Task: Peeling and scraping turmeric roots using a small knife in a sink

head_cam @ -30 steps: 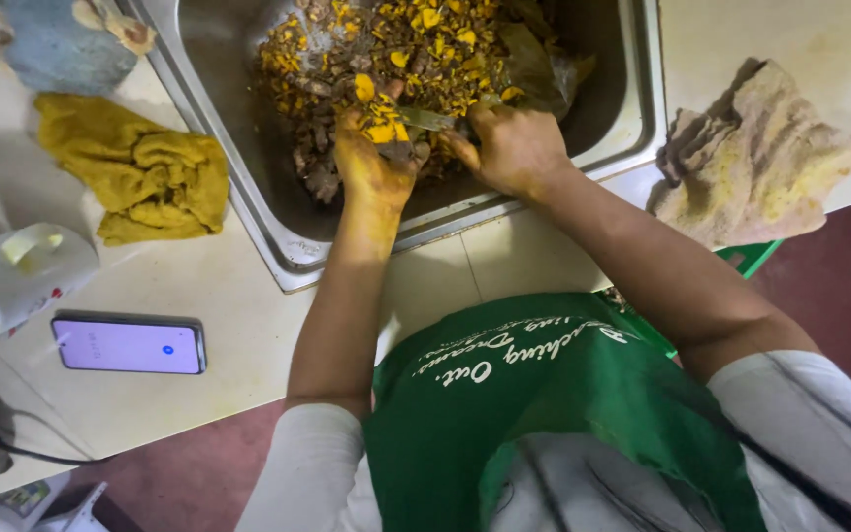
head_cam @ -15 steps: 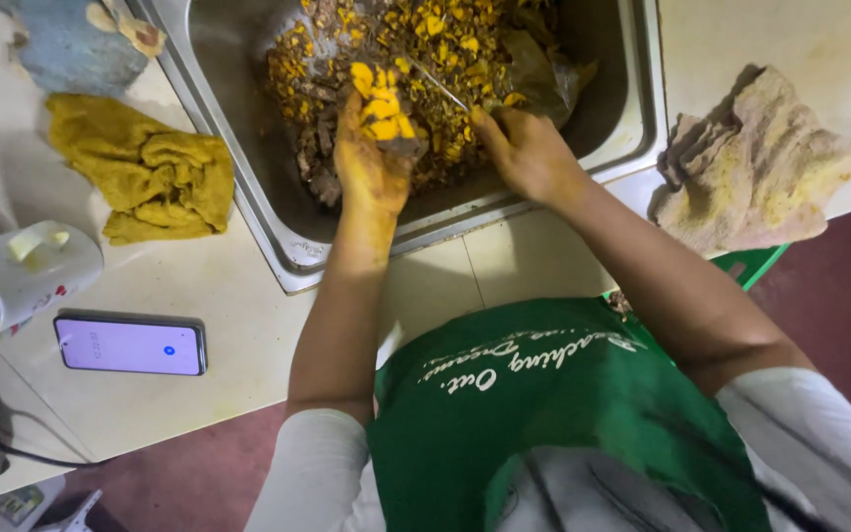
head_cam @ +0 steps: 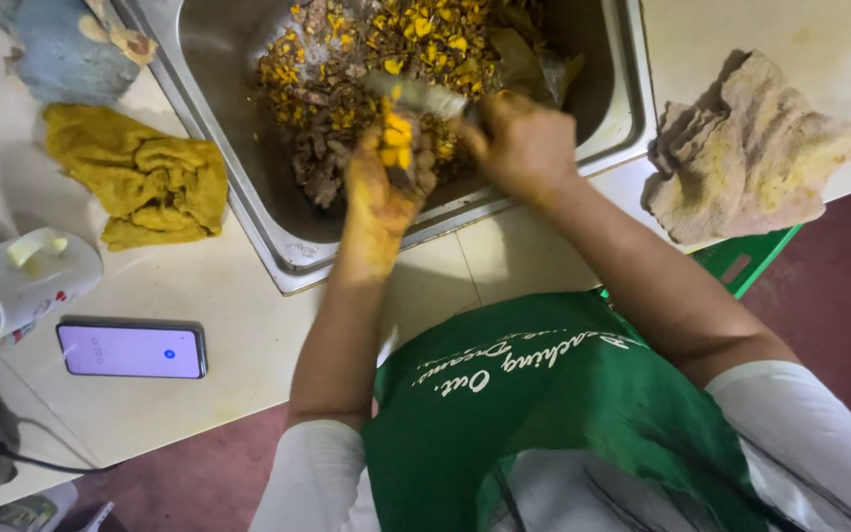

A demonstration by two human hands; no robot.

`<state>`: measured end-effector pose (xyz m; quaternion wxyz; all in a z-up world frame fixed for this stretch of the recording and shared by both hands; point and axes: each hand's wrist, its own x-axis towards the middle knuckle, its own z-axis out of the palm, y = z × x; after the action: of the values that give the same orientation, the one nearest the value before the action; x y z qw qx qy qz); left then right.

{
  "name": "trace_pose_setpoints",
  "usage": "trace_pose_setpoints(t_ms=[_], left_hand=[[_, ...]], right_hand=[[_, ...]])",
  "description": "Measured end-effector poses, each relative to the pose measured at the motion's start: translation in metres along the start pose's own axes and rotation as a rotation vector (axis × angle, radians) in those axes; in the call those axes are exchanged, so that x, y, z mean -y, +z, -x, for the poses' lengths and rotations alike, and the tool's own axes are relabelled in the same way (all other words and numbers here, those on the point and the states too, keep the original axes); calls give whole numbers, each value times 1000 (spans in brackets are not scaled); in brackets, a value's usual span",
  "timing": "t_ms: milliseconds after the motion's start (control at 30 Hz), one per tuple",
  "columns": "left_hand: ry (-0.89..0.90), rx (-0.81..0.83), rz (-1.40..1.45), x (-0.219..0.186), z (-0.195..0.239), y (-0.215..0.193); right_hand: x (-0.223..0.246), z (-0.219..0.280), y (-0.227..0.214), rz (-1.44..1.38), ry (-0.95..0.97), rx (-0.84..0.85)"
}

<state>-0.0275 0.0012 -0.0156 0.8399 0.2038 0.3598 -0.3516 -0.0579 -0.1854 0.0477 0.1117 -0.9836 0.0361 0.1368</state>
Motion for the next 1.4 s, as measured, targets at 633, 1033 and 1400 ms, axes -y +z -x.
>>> trace_pose_setpoints(t_ms=[633,1033,1400], left_hand=[[308,38,-281,10,35,17],[435,-168,-238,3,1,2],[489,-228,-301,15,-12,-12]], right_hand=[[-31,4,11,56,-214,-60],[-34,35,7,-304,-121,83],[-25,23,26,155,-214,-109]])
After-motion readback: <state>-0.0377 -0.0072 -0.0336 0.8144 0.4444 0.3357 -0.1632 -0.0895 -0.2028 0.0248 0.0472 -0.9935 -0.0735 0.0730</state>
